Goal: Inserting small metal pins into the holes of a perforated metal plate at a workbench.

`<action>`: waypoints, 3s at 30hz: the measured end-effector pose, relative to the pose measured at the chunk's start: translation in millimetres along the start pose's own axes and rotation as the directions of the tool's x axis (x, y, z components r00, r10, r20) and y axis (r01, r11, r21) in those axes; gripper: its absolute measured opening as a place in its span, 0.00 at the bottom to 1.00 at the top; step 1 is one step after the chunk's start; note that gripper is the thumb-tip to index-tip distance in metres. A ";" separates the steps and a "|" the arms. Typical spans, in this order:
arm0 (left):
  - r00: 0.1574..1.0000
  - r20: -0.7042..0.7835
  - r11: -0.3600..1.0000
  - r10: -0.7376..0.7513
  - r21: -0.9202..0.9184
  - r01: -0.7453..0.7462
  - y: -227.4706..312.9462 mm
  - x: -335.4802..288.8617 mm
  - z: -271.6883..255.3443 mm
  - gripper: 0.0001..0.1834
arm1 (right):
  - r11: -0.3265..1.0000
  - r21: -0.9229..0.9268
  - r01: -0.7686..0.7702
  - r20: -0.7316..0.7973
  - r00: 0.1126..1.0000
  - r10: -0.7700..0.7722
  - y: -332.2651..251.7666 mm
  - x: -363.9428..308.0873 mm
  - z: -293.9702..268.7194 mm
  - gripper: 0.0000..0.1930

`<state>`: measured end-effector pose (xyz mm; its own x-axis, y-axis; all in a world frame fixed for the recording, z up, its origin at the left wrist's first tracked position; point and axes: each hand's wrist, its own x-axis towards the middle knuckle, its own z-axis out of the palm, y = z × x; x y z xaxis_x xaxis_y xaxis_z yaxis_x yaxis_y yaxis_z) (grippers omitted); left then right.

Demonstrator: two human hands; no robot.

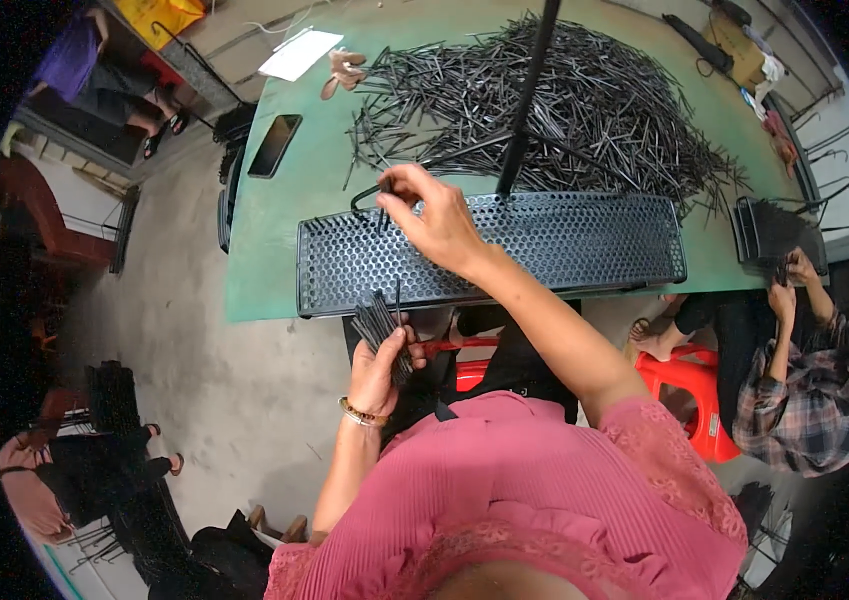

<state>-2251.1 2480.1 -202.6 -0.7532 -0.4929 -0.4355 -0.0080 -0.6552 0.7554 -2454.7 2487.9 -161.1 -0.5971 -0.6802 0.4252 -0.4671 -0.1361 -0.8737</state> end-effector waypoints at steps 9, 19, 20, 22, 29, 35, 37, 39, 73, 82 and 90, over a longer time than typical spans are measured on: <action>0.991 0.000 0.983 -0.133 -0.129 0.132 2.0 5.1 -8.8 0.11 | 0.967 -0.204 0.153 0.039 0.988 -0.148 21.3 13.3 27.1 0.10; 0.986 -0.017 0.974 -0.167 -0.160 0.162 0.5 11.5 -13.9 0.11 | 0.892 -0.356 0.280 0.098 0.960 -0.262 33.0 12.2 35.2 0.10; 0.987 -0.012 0.976 -0.162 -0.150 0.158 2.3 10.9 -14.1 0.12 | 0.903 -0.345 0.256 0.113 0.966 -0.230 32.7 10.9 36.3 0.10; 0.987 -0.007 0.978 -0.158 -0.143 0.155 1.9 9.9 -15.8 0.13 | 0.915 -0.330 0.232 0.138 0.971 -0.196 33.4 9.1 39.0 0.11; 0.987 0.019 0.978 -0.157 -0.137 0.158 -2.8 6.4 -17.6 0.14 | 0.936 -0.295 0.190 0.169 0.975 -0.144 36.2 5.0 39.6 0.12; 0.988 0.040 0.978 -0.150 -0.144 0.154 -0.1 9.9 -17.9 0.14 | 0.912 -0.329 0.245 0.115 0.969 -0.219 46.7 6.2 41.2 0.10; 0.989 0.021 0.978 -0.148 -0.146 0.149 -3.5 11.3 -21.1 0.14 | 0.928 -0.328 0.178 0.109 0.983 -0.150 45.6 3.3 41.3 0.10; 0.990 0.014 0.981 -0.142 -0.132 0.143 -2.0 10.5 -18.4 0.14 | 0.927 -0.324 0.189 0.094 0.981 -0.167 45.6 1.8 42.5 0.09; 0.999 0.002 0.988 -0.038 -0.152 0.038 -3.3 14.8 6.5 0.14 | 0.736 0.104 -0.669 0.499 0.675 0.543 7.9 -50.3 -7.9 0.13; 0.997 -0.083 0.993 -0.001 -0.120 -0.009 -3.4 10.9 4.6 0.13 | 0.797 0.176 -0.578 0.407 0.780 0.476 -0.3 -54.5 -9.4 0.11; 0.991 -0.136 0.995 -0.012 -0.102 -0.002 -7.2 1.0 -6.8 0.09 | 0.985 -0.149 0.092 -0.101 0.989 -0.107 0.8 -11.2 2.1 0.08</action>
<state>-2247.3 2480.4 -211.8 -0.6567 -0.5581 -0.5072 0.0607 -0.7095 0.7021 -2446.9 2493.9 -167.0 -0.6060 -0.5857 0.5383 -0.6120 -0.0890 -0.7858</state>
